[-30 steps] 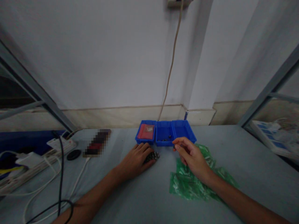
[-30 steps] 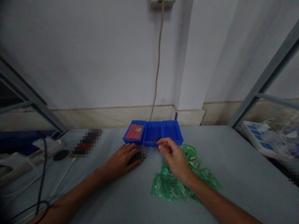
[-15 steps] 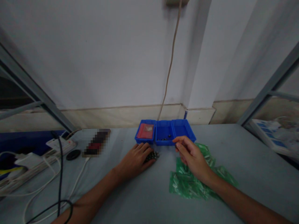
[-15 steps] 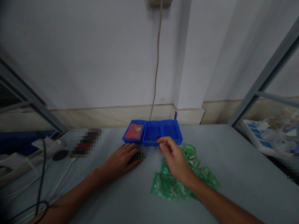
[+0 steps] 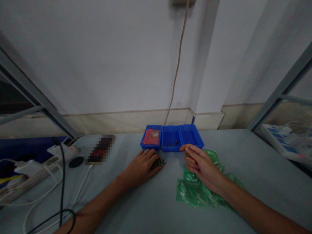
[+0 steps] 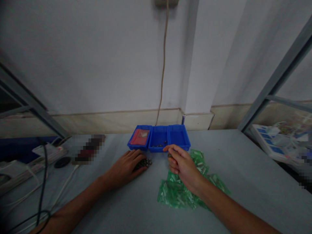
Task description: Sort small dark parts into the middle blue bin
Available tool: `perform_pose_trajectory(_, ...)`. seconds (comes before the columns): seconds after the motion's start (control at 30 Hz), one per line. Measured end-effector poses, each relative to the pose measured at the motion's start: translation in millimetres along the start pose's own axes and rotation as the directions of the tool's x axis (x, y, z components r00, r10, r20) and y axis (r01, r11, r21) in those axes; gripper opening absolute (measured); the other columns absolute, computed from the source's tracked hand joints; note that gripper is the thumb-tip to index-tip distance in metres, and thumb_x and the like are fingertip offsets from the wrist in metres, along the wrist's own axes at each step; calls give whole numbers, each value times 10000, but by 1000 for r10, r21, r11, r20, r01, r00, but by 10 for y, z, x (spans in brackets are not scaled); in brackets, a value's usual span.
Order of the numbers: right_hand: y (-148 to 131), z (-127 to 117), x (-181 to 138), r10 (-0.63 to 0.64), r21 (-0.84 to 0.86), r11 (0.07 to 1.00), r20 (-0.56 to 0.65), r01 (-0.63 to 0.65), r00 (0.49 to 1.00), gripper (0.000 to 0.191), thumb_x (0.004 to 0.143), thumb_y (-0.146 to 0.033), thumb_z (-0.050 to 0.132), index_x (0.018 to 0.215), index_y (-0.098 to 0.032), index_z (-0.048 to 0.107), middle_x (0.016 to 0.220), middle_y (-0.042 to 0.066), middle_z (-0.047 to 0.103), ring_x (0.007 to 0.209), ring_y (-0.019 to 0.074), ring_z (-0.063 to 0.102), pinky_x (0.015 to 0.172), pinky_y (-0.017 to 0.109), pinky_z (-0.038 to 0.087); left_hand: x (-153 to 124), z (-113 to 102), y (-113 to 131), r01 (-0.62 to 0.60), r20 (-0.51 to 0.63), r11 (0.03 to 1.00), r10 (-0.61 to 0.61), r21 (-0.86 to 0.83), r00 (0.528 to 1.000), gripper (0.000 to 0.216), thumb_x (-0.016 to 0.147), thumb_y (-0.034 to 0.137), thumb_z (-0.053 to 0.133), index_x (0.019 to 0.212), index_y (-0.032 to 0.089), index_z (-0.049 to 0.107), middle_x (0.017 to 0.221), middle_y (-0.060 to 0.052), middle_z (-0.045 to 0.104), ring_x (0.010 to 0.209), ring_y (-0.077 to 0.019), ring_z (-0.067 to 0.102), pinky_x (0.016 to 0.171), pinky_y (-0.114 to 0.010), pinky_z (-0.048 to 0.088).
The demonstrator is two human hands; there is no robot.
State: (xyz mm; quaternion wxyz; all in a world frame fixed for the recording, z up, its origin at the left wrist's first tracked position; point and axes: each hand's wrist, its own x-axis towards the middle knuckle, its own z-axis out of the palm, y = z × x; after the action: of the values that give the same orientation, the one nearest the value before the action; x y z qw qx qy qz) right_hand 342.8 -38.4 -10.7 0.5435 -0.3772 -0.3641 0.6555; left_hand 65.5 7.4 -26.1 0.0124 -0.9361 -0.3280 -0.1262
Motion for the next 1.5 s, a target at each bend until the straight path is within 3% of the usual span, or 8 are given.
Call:
perform_pose_trajectory(0.13, -14, 25, -14, -15, -31, 999, -6, 15, 1000, 375, 882, -519, 858, 1088, -217, 771, 755, -50, 488, 520, 63, 245, 443, 208, 227, 3, -7, 3, 4, -2, 1000, -4, 0, 1000, 251, 1114, 425, 600, 1232, 206, 635, 1212, -94, 674, 1090, -297, 649, 974, -483, 551)
perform_pose_trajectory(0.23, -15, 28, -23, -142, -257, 957, -3, 137, 990, 359, 954, -526, 778, 1193, -258, 765, 870, -11, 570, 550, 94, 369, 461, 238, 294, 5, -5, 0, 8, -5, 1000, -8, -1, 1000, 255, 1110, 426, 607, 1224, 201, 642, 1216, -98, 675, 1094, -298, 650, 976, -487, 551)
perform_pose_trajectory(0.47, -37, 3, -99, -530, -758, 411, 252, 505, 810, 97, 1005, -339, 765, 1077, -275, 763, 978, 46, 669, 794, 218, 604, 741, 359, 481, 13, -13, -3, 2, -21, 1000, -2, 3, 1000, 256, 1114, 442, 586, 1189, 205, 648, 1174, -99, 674, 1050, -290, 654, 934, -466, 557)
perform_pose_trajectory(0.7, 5, -18, -100, -545, -785, 275, 349, 555, 762, 106, 1053, -256, 685, 1140, -288, 736, 1060, 78, 698, 953, 271, 674, 838, 401, 523, 14, -34, 10, 6, -17, 1000, -6, -14, 1000, 225, 1110, 419, 603, 1196, 215, 638, 1183, -91, 668, 1046, -282, 653, 930, -452, 555)
perform_pose_trajectory(0.9, -3, -8, -99, -515, -748, 395, 301, 533, 803, 136, 1044, -256, 687, 1137, -294, 779, 1069, 69, 713, 908, 244, 656, 798, 372, 512, 19, -28, 2, 8, -12, 1000, -9, -18, 1000, 215, 1106, 418, 616, 1180, 217, 634, 1176, -86, 671, 1058, -285, 651, 947, -457, 548)
perform_pose_trajectory(1.17, 51, 23, -15, -148, -358, 917, 103, 175, 984, 309, 1029, -528, 647, 1131, -253, 744, 924, 14, 655, 532, 109, 427, 462, 255, 285, 9, -23, -6, 5, -36, 999, -6, -42, 999, 214, 1109, 420, 606, 1184, 225, 649, 1163, -83, 675, 1056, -283, 654, 939, -448, 546)
perform_pose_trajectory(1.37, 20, 18, -3, -13, -93, 995, 67, 19, 998, 292, 959, -503, 744, 1064, -230, 741, 764, -47, 491, 508, 75, 282, 468, 234, 181, 10, -18, -7, 9, -26, 999, -10, -39, 1000, 218, 1113, 426, 600, 1179, 222, 643, 1173, -85, 674, 1051, -284, 655, 933, -452, 548)
perform_pose_trajectory(1.5, 1, 14, 4, -65, -151, 986, 30, 68, 997, 330, 968, -535, 724, 1124, -244, 713, 837, -22, 564, 515, 85, 296, 465, 239, 190, 5, -4, -20, -1, -44, 999, -1, -49, 999, 218, 1111, 430, 599, 1180, 231, 653, 1169, -78, 678, 1031, -273, 662, 922, -439, 553)
